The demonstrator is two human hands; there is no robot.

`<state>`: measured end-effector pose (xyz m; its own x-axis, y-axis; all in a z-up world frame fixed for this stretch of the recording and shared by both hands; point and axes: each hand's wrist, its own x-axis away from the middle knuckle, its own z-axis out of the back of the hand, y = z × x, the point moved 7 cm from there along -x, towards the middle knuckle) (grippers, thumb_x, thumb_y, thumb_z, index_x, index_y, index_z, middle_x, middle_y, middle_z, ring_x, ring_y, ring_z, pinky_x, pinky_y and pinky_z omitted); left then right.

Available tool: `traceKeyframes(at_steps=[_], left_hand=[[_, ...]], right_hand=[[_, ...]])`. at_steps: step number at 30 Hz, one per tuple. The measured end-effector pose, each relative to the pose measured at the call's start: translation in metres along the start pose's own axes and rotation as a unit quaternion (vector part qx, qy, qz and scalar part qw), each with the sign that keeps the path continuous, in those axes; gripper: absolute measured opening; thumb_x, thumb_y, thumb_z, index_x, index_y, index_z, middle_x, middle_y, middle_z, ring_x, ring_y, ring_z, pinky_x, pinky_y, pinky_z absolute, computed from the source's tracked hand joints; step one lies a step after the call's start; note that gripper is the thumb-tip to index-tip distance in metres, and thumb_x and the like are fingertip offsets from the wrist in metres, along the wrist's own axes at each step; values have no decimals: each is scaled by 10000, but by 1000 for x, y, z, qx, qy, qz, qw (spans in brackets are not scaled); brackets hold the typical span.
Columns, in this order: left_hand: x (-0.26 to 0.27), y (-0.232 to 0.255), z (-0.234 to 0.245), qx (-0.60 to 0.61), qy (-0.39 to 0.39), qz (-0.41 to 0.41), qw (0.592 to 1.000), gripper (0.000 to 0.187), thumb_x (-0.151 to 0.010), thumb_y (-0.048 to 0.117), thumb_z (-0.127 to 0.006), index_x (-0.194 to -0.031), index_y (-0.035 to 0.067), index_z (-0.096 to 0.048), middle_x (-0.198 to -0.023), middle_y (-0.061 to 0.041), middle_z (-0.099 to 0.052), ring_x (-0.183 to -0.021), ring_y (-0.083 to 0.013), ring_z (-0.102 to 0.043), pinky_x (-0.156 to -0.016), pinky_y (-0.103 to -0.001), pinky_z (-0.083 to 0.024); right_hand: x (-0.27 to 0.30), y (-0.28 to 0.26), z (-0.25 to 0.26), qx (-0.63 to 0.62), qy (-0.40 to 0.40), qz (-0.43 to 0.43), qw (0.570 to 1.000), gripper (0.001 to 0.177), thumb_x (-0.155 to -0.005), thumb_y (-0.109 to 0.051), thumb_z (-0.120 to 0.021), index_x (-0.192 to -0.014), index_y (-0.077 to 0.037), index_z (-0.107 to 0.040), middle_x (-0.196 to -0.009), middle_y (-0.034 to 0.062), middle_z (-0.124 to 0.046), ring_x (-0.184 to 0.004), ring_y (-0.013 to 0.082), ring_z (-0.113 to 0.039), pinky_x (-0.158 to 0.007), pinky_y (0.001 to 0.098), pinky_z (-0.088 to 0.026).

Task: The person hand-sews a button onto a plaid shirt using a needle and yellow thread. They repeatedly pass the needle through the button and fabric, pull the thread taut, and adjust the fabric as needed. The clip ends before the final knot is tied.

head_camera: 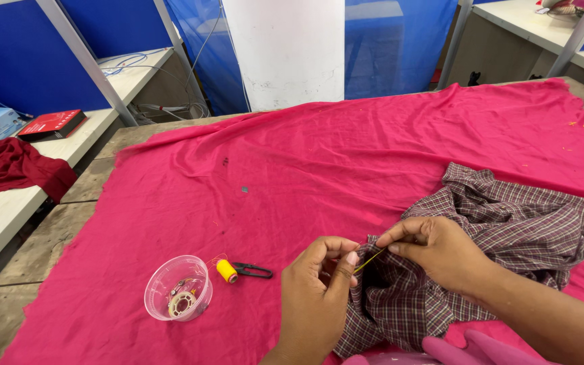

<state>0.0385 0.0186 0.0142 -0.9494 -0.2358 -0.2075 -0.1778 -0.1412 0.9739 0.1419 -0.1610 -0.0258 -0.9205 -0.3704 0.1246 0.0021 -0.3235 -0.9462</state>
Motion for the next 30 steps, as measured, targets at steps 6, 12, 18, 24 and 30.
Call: traceKeyframes(at_steps=[6, 12, 18, 24, 30], left_hand=[[4, 2, -6, 11, -17, -37, 999, 73, -930, 101, -708, -962, 42, -738, -774, 17, -709, -582, -22, -522, -515, -220, -428], [0, 6, 0, -9, 20, -43, 999, 71, -910, 106, -727, -942, 47, -750, -736, 24, -696, -534, -25, -463, -480, -225, -391], [-1, 13, -3, -6, 35, -68, 997, 56, -897, 87, -741, -931, 48, -762, -720, 26, -692, -514, -24, -441, -462, -226, -368], [-6, 16, -11, -6, 42, -67, 997, 40, -896, 82, -745, -916, 50, -756, -717, 27, -695, -515, -19, -426, -457, -228, -356], [-7, 18, -16, -15, 49, -61, 997, 39, -902, 93, -741, -913, 58, -752, -712, 28, -684, -506, -21, -419, -451, -229, -352]], right_hand=[[-3, -7, 9, 78, -11, 15, 997, 178, -900, -87, -709, -1046, -35, -794, -954, 63, -827, -906, 123, -768, -838, 254, -603], [10, -22, 2, 181, -65, 77, 978, 212, -833, -104, -776, -1038, -62, -813, -916, 21, -740, -854, 123, -742, -785, 274, -610], [6, -13, 12, 194, -34, 2, 980, 184, -855, -118, -786, -1032, -87, -822, -868, 26, -764, -798, 121, -730, -767, 286, -596], [-1, -10, 14, 84, -78, 40, 993, 174, -840, -43, -722, -984, -55, -819, -863, 9, -805, -813, 88, -738, -758, 268, -603], [1, -4, 19, 185, -91, -20, 978, 187, -881, -142, -762, -1055, -115, -826, -782, 32, -729, -695, 106, -604, -667, 279, -524]])
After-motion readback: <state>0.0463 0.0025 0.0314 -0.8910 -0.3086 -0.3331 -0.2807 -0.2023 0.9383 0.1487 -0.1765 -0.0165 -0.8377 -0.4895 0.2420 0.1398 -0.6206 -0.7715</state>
